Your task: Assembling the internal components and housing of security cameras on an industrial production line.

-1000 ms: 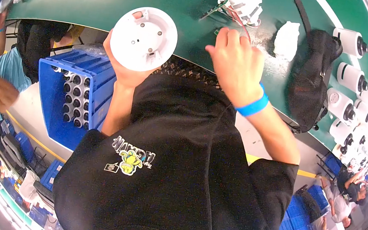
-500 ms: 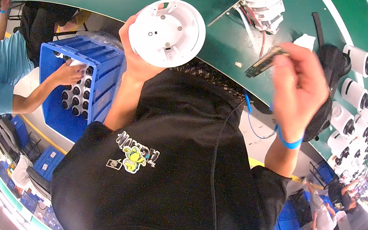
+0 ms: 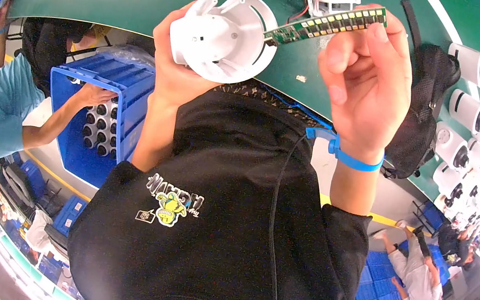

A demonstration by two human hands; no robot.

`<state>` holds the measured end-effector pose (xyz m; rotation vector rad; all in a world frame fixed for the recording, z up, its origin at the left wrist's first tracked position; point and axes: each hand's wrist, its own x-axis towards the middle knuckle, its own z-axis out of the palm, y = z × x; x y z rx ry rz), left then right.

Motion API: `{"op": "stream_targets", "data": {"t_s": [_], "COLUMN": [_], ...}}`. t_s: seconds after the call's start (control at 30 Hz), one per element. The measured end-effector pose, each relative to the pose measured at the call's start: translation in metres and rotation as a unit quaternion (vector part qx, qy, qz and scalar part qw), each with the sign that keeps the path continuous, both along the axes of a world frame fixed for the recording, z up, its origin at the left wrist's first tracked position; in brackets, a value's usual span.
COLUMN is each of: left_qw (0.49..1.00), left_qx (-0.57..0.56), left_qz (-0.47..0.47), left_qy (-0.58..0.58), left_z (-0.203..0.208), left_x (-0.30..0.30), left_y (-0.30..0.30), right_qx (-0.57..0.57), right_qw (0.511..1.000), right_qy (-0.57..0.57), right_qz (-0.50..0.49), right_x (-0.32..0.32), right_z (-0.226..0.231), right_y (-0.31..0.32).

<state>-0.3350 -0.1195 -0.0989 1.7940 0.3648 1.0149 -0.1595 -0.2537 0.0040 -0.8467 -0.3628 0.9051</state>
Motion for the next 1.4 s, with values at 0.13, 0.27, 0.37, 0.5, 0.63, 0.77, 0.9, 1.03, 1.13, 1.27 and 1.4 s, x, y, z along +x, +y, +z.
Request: {"op": "stream_targets", "data": {"t_s": [0.13,0.27,0.37,0.5,0.63,0.77,0.9,1.03,1.13,1.27,1.4], "left_qw": [0.990,0.995,0.993,0.991,0.991,0.987,0.985,0.984,0.985,0.986,0.988], "left_qx": [0.057,0.063,0.096,0.106,0.096,0.082,0.082,0.082,0.078,0.069,0.063], "left_qz": [0.010,0.012,0.040,0.071,0.094,0.135,0.150,0.158,0.154,0.150,0.139], "left_qy": [0.131,0.072,0.063,0.042,0.005,-0.009,-0.005,-0.002,-0.011,-0.019,-0.023], "left_z": [0.022,0.009,0.006,0.000,-0.010,-0.013,-0.017,-0.018,-0.018,-0.018,-0.018], "left_x": [-0.013,-0.019,-0.016,-0.011,-0.006,0.001,0.005,0.009,0.009,0.010,0.011], "left_y": [0.006,0.010,0.009,0.001,0.001,-0.001,-0.001,-0.001,-0.002,-0.002,-0.003], "right_qx": [-0.153,-0.171,-0.167,-0.147,-0.089,-0.079,-0.044,-0.025,-0.036,-0.044,-0.059], "right_qw": [0.975,0.969,0.961,0.953,0.964,0.960,0.957,0.963,0.957,0.941,0.941], "right_qy": [-0.142,-0.166,-0.210,-0.262,-0.250,-0.269,-0.282,-0.263,-0.284,-0.334,-0.330], "right_qz": [-0.074,-0.070,-0.065,-0.029,0.015,0.026,0.055,0.052,0.046,0.026,0.035], "right_x": [-0.019,-0.022,-0.028,-0.021,-0.018,-0.025,-0.023,-0.023,-0.020,-0.016,-0.023], "right_z": [0.006,0.001,0.001,-0.001,-0.007,-0.008,-0.012,-0.012,-0.014,-0.018,-0.014], "right_y": [0.009,0.014,0.024,0.023,0.014,0.020,0.025,0.032,0.033,0.034,0.039]}}
